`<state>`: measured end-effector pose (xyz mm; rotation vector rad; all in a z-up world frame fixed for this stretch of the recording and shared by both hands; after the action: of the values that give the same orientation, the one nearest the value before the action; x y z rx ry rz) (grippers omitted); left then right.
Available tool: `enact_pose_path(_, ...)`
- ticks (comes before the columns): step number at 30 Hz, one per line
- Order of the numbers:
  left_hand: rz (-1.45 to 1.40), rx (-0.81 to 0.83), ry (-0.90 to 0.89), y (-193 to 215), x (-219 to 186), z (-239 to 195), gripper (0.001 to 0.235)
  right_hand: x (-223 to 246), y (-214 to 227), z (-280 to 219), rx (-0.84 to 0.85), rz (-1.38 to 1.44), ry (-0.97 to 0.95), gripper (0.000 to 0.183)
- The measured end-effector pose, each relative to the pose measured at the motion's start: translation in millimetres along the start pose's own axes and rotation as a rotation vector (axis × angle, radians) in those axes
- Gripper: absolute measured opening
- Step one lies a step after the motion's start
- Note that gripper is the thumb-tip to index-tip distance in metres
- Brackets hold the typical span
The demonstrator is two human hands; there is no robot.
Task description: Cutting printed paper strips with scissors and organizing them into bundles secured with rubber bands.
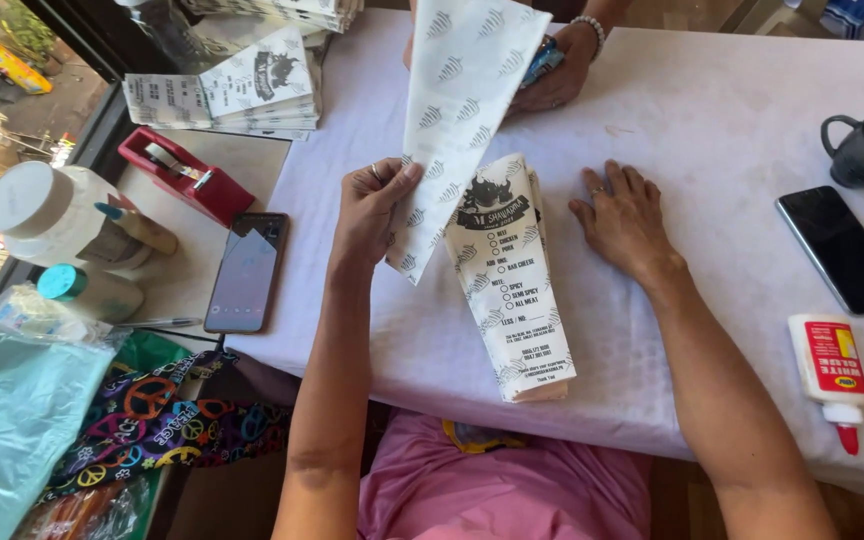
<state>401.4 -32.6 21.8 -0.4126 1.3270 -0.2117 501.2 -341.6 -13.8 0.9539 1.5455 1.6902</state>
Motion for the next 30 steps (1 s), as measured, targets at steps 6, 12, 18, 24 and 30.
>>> enact_pose_path(6,-0.036,-0.06,-0.022,3,-9,1,0.02,9,13,-1,0.014,0.039,0.007,0.054)
enact_pose_path(12,-0.021,-0.057,-0.022,-1,-7,-4,0.023,10,8,-7,0.017,0.039,0.037,0.054)
enact_pose_path(18,-0.023,-0.042,-0.045,-4,-15,-7,0.022,12,9,-7,0.012,0.016,0.063,0.058)
enact_pose_path(24,0.308,0.293,0.069,-42,-35,-29,0.022,-1,-7,0,0.031,-0.012,0.039,0.056)
enact_pose_path(30,0.519,0.473,0.032,-46,-16,-24,0.018,7,28,-11,-0.042,0.321,0.025,0.053)
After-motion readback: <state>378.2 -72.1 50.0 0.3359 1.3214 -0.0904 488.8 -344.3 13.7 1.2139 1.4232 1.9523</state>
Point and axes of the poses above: each hand's wrist, its own z-axis towards the middle knuckle, its own y-axis out of the back of the hand, x = y × z, the point moved 9 cm from there along z, towards the middle knuckle, and after that the axes turned 9 degrees about x, right-handed, at the moved point
